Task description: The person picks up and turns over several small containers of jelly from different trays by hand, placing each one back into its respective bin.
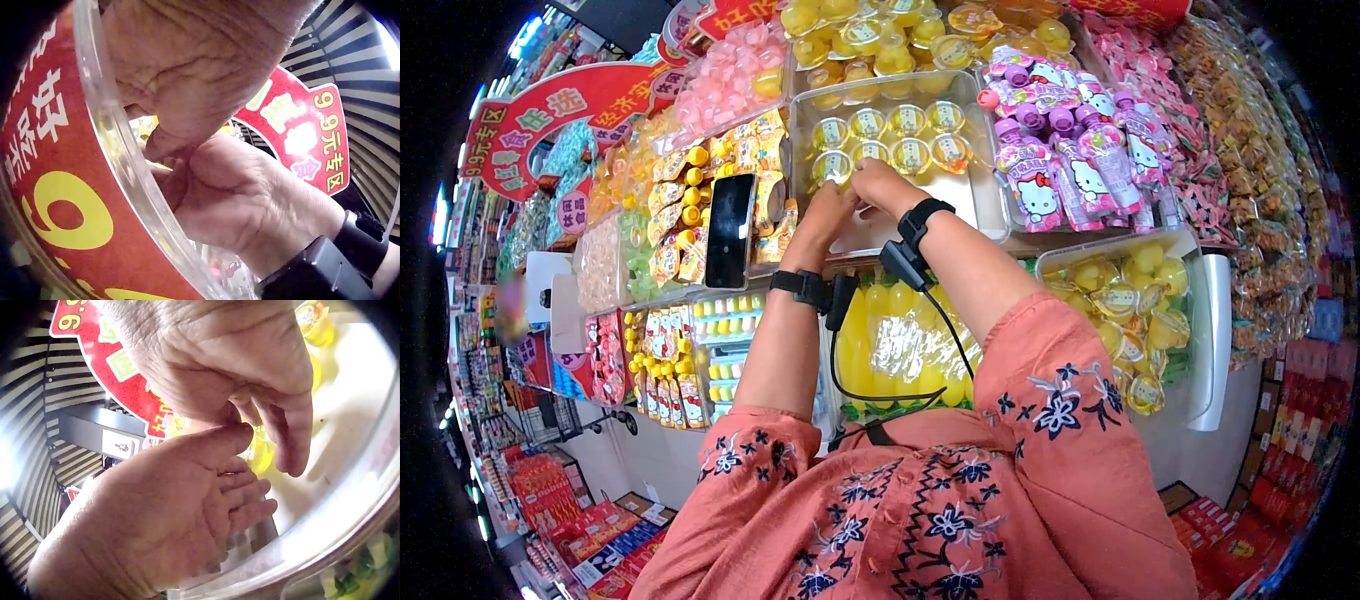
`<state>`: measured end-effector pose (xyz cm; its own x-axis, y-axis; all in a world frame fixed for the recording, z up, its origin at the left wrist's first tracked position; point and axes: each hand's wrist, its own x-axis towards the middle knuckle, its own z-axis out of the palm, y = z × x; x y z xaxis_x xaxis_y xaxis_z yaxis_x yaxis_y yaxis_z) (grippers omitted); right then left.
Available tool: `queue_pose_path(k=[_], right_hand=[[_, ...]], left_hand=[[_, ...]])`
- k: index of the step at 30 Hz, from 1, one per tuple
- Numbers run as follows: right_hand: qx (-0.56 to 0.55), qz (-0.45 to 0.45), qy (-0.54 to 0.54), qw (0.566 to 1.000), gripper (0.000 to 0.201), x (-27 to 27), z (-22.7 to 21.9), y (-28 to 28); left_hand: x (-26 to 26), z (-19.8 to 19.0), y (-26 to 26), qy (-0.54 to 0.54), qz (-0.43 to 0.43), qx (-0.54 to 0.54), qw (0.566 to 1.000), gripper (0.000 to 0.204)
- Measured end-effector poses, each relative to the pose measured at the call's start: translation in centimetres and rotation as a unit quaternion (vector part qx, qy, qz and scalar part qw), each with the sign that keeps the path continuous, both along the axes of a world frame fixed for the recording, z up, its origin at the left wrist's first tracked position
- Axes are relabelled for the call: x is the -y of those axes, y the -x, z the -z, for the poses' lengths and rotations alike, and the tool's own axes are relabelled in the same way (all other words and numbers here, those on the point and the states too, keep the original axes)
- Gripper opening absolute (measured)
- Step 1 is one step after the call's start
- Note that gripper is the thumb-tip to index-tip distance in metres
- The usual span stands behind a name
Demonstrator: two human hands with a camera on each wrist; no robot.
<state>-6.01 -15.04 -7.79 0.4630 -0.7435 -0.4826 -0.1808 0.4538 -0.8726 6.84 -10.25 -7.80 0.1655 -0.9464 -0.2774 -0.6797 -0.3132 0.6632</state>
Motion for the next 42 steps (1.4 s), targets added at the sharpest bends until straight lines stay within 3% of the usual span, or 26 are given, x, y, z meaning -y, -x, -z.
queue_pose_path(k=[3,6,8,9,13,16,20,29,32,42], right_hand=[[-0.006,-0.041,0.005,0.999,0.025,0.3,-0.7,0.2],[-0.039,-0.051,0.052,0.997,0.032,-0.4,-3.3,1.0],[0.018,-0.026,0.053,0.998,0.037,-1.9,-6.0,2.3],[0.041,-0.017,0.061,0.997,0.038,-3.1,-7.8,3.0],[0.12,0.007,0.086,0.989,0.037,-8.2,-13.2,6.8],[0.138,0.022,0.099,0.985,0.033,-12.6,-15.9,11.3],[0.109,0.077,0.133,0.982,0.03,-16.8,-15.6,17.5],[0.015,0.333,0.145,0.932,0.031,-25.0,-14.1,30.5],[-0.058,0.352,0.152,0.922,0.032,-26.2,-13.3,32.6],[-0.035,0.316,0.136,0.938,0.034,-26.2,-10.9,34.7]], left_hand=[[-1.0,-1.3,0.5,0.037,-0.014,-0.005,0.999,0.071],[-2.3,-1.8,0.7,0.115,-0.016,-0.02,0.993,0.067],[-3.6,-2.9,0.7,0.155,0.004,-0.057,0.986,0.065],[-4.2,-2.6,0.8,0.214,0.012,-0.079,0.974,0.05],[-8.8,-8.3,3.2,0.171,-0.032,-0.302,0.937,0.025],[-11.5,-8.9,3.4,0.136,-0.019,-0.325,0.936,0.018],[-13.9,-9.3,5.5,0.101,-0.013,-0.416,0.903,0.014],[-14.7,-10.4,7.9,0.053,0.019,-0.413,0.909,0.025],[-15.1,-10.6,8.9,0.059,0.039,-0.419,0.905,0.024],[-16.7,-9.8,10.8,0.015,0.012,-0.402,0.916,0.022]])
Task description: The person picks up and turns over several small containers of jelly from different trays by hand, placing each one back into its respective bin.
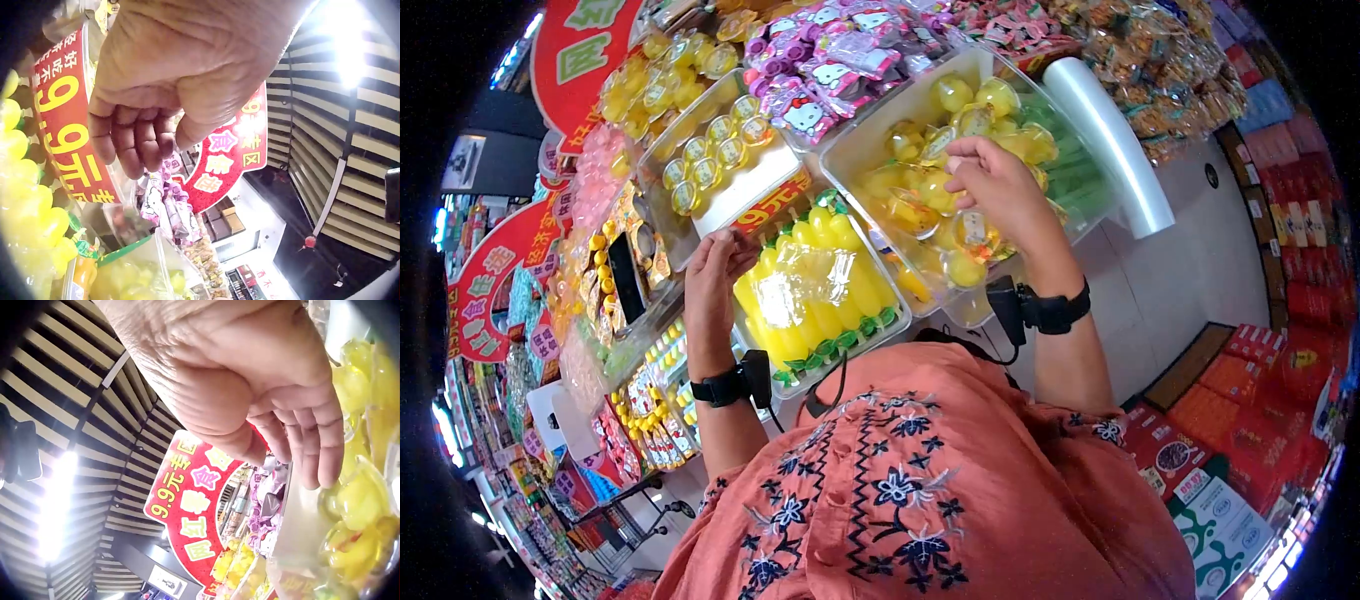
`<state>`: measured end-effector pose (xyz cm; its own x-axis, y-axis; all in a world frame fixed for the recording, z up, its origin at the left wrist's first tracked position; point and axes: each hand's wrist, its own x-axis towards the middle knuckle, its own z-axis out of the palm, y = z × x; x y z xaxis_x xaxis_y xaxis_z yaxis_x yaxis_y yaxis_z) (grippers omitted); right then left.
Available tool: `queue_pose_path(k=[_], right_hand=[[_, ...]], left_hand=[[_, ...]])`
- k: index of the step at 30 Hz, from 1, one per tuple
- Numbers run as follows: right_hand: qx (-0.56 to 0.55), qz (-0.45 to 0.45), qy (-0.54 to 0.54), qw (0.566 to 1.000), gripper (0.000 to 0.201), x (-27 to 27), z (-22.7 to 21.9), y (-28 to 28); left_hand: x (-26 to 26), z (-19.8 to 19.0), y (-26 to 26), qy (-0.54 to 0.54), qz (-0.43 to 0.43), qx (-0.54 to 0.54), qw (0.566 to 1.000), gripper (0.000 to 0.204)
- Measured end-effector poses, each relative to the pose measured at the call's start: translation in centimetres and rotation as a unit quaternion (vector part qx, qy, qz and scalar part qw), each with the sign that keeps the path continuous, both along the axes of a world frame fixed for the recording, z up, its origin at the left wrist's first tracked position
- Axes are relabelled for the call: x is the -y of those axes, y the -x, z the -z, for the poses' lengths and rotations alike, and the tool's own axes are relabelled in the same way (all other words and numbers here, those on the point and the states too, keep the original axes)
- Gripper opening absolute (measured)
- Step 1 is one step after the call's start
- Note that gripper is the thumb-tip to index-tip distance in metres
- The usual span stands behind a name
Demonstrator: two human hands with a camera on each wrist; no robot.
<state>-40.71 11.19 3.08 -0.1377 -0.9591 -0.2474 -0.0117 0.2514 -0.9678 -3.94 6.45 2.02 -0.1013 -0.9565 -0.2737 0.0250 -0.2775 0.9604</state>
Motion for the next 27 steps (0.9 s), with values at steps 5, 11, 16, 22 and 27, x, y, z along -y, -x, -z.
queue_pose_path(k=[5,11,16,22,27], right_hand=[[-0.033,0.043,-0.02,0.998,0.033,-1.3,0.6,1.8],[-0.183,0.07,-0.023,0.98,0.031,-4.1,4.1,2.3],[-0.411,0.062,-0.006,0.909,0.026,-5.6,3.7,0.9],[-0.564,0.036,-0.047,0.824,0.021,-5.4,6.2,-0.3],[-0.576,0.038,-0.064,0.814,0.018,-5.2,6.1,-0.9]], left_hand=[[-0.1,-0.1,0.3,0.002,0.035,0.006,0.999,0.024],[0.1,1.3,-0.1,-0.007,0.086,-0.02,0.996,0.025],[-0.1,1.3,1.1,-0.008,0.121,-0.038,0.992,0.024],[0.7,1.8,0.8,-0.002,0.163,-0.043,0.986,0.024],[-0.3,1.7,0.0,0.003,0.173,-0.039,0.984,0.026]])
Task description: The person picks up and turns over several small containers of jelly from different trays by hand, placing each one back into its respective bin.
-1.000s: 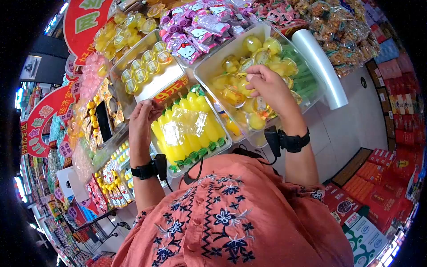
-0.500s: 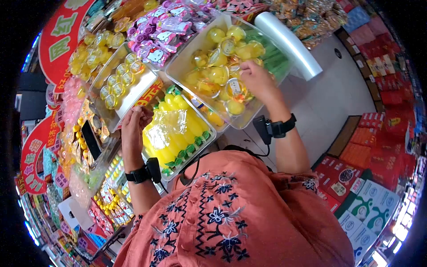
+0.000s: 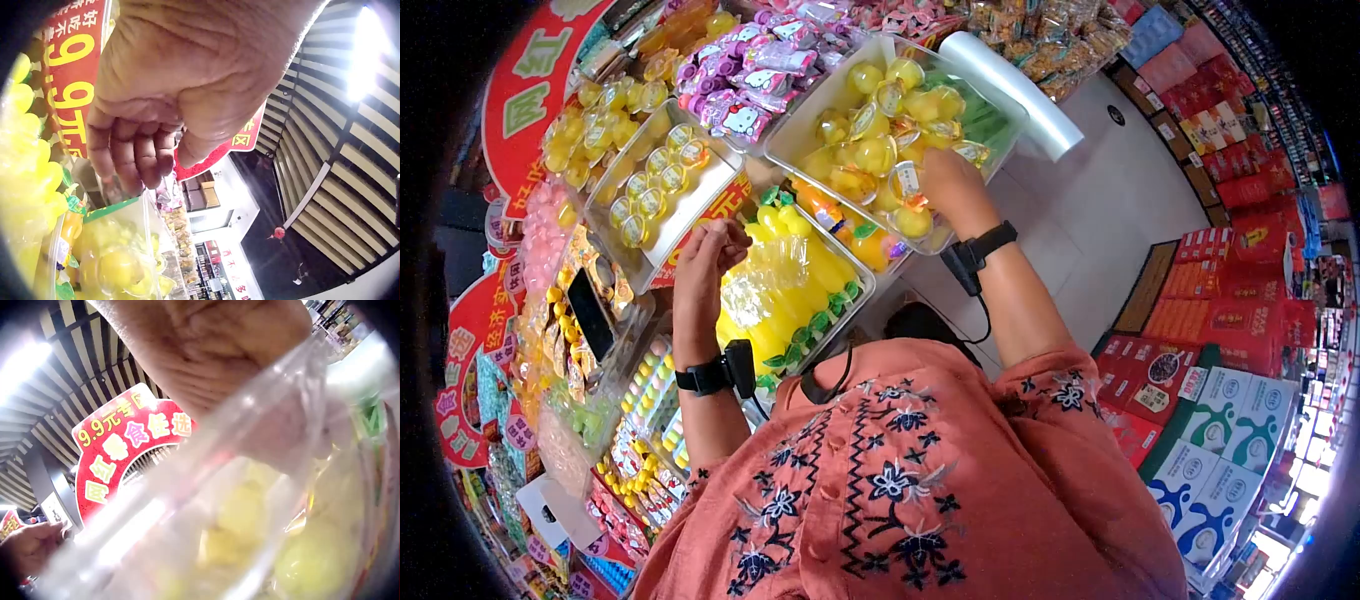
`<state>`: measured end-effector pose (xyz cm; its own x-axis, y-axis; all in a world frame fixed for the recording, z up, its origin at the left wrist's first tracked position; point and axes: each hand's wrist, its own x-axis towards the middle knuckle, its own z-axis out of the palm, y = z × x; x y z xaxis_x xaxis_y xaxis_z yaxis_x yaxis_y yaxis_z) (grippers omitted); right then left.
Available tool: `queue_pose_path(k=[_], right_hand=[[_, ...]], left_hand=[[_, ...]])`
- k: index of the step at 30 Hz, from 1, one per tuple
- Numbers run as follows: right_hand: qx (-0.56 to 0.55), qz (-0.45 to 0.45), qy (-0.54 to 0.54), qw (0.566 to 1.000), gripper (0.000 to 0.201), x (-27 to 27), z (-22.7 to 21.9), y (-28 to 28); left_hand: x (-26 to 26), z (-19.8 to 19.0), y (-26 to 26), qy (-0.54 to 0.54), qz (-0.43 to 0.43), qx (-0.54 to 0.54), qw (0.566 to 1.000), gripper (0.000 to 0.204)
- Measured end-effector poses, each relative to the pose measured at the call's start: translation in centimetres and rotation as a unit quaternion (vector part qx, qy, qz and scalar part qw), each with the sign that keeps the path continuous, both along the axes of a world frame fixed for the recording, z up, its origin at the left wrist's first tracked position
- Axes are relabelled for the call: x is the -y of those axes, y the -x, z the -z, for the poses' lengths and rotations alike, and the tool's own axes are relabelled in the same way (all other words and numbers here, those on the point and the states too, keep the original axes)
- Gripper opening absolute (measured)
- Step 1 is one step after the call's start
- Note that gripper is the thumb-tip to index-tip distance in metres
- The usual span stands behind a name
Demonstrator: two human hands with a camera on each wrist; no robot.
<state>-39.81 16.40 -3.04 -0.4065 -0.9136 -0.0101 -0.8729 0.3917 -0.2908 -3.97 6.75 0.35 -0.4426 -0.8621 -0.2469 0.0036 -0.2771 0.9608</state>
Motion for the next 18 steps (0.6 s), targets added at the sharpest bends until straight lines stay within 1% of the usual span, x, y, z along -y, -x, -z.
queue_pose_path(k=[3,5,8,11,12,14,15,16,17,18], right_hand=[[0.014,-0.011,0.025,1.0,0.018,0.1,1.7,1.0],[0.012,-0.032,0.045,0.998,0.016,0.1,1.6,1.5],[0.064,-0.05,0.065,0.995,0.013,-0.3,0.7,1.1],[0.096,-0.014,0.048,0.994,0.013,-0.8,-1.8,0.5],[0.154,0.01,0.055,0.987,0.014,-1.0,-2.4,0.3],[0.265,0.057,0.068,0.96,0.014,-1.1,-4.1,0.2],[0.362,0.061,0.085,0.926,0.015,-1.2,-5.5,-0.3],[0.456,0.065,0.101,0.882,0.015,-1.2,-7.1,-1.3],[0.545,0.067,0.116,0.828,0.015,-1.2,-8.2,-2.0],[0.592,0.048,0.117,0.796,0.014,-1.1,-8.9,-2.3]], left_hand=[[-0.5,0.0,-0.4,-0.003,0.004,-0.004,1.0,0.026],[-0.3,0.4,-0.5,0.002,0.015,-0.013,1.0,0.027],[-0.7,0.0,-0.2,0.003,0.009,-0.007,1.0,0.027],[-1.2,-0.6,0.3,0.006,0.009,-0.011,1.0,0.028],[-1.2,-0.7,0.5,0.006,0.011,-0.014,1.0,0.028],[-1.1,-1.0,0.8,0.008,0.019,-0.019,1.0,0.029],[-0.9,-1.3,1.1,0.009,0.023,-0.022,0.999,0.029],[-0.8,-1.6,1.6,0.003,0.04,-0.029,0.999,0.03],[-0.7,-2.0,2.3,-0.002,0.057,-0.035,0.998,0.03],[-0.6,-2.4,2.9,-0.009,0.072,-0.041,0.997,0.031]])
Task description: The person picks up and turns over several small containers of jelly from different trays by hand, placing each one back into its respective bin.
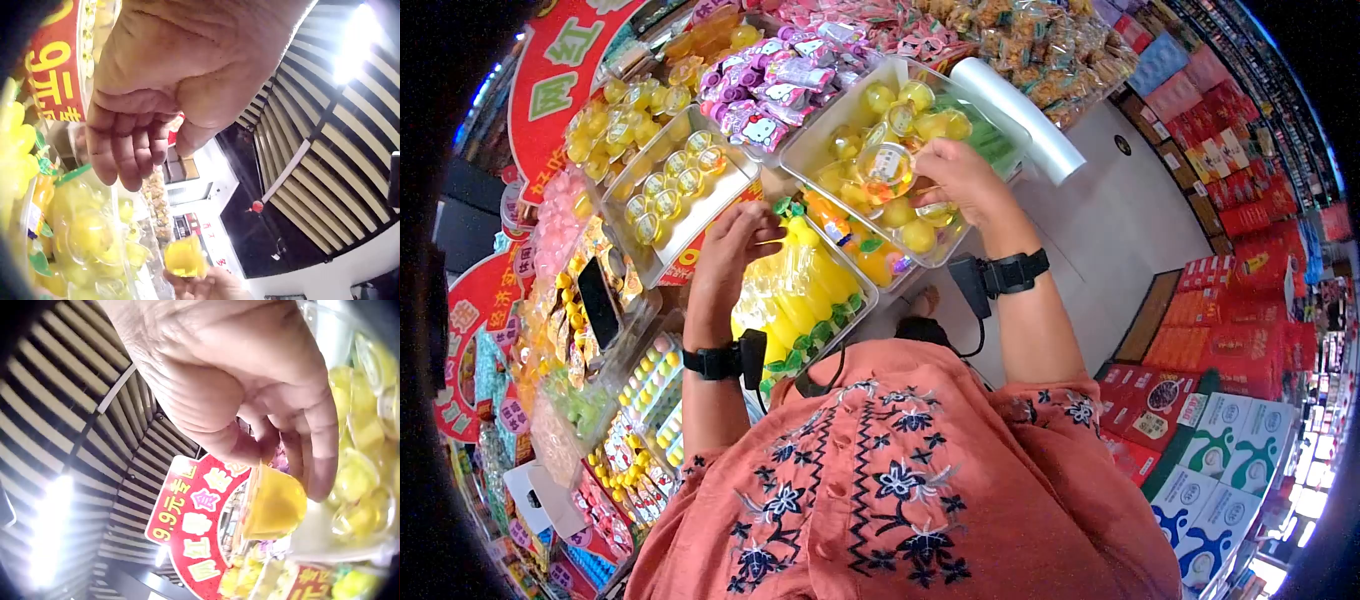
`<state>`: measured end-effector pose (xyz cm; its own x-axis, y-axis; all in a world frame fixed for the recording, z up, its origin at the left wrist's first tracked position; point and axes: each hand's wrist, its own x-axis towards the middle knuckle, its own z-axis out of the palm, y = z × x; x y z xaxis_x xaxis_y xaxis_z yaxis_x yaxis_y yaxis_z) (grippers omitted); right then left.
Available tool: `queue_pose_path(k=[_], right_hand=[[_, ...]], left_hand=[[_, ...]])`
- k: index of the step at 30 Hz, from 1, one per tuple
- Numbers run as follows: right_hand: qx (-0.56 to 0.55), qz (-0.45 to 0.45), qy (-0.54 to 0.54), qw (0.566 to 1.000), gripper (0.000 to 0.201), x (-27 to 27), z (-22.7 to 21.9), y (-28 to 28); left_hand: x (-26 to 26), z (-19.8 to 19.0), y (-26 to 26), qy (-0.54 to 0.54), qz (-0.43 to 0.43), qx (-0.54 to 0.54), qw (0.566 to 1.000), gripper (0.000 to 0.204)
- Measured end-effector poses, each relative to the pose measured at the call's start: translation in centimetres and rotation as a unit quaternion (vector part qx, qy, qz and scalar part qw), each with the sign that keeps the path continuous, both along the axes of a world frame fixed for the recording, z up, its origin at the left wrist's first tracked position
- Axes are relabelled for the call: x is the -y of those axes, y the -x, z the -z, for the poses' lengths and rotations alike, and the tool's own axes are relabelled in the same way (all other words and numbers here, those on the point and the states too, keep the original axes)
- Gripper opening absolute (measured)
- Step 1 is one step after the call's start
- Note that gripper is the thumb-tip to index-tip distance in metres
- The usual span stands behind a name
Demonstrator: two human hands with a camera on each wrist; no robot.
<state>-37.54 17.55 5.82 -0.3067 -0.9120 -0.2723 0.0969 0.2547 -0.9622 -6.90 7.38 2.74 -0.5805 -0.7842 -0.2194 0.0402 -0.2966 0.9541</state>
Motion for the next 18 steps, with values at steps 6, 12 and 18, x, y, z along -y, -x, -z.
queue_pose_path(k=[6,12,18], right_hand=[[0.27,-0.114,0.056,0.954,0.02,1.8,-0.3,-2.3],[0.305,-0.136,0.048,0.942,0.025,3.3,1.5,-4.5],[0.261,-0.125,0.033,0.957,0.024,5.8,2.0,-6.9]], left_hand=[[-0.1,-2.8,2.7,-0.011,0.056,-0.053,0.997,0.035],[0.2,-3.0,2.4,-0.005,0.047,-0.044,0.998,0.037],[1.8,-2.4,0.7,-0.015,0.024,-0.033,0.999,0.039]])
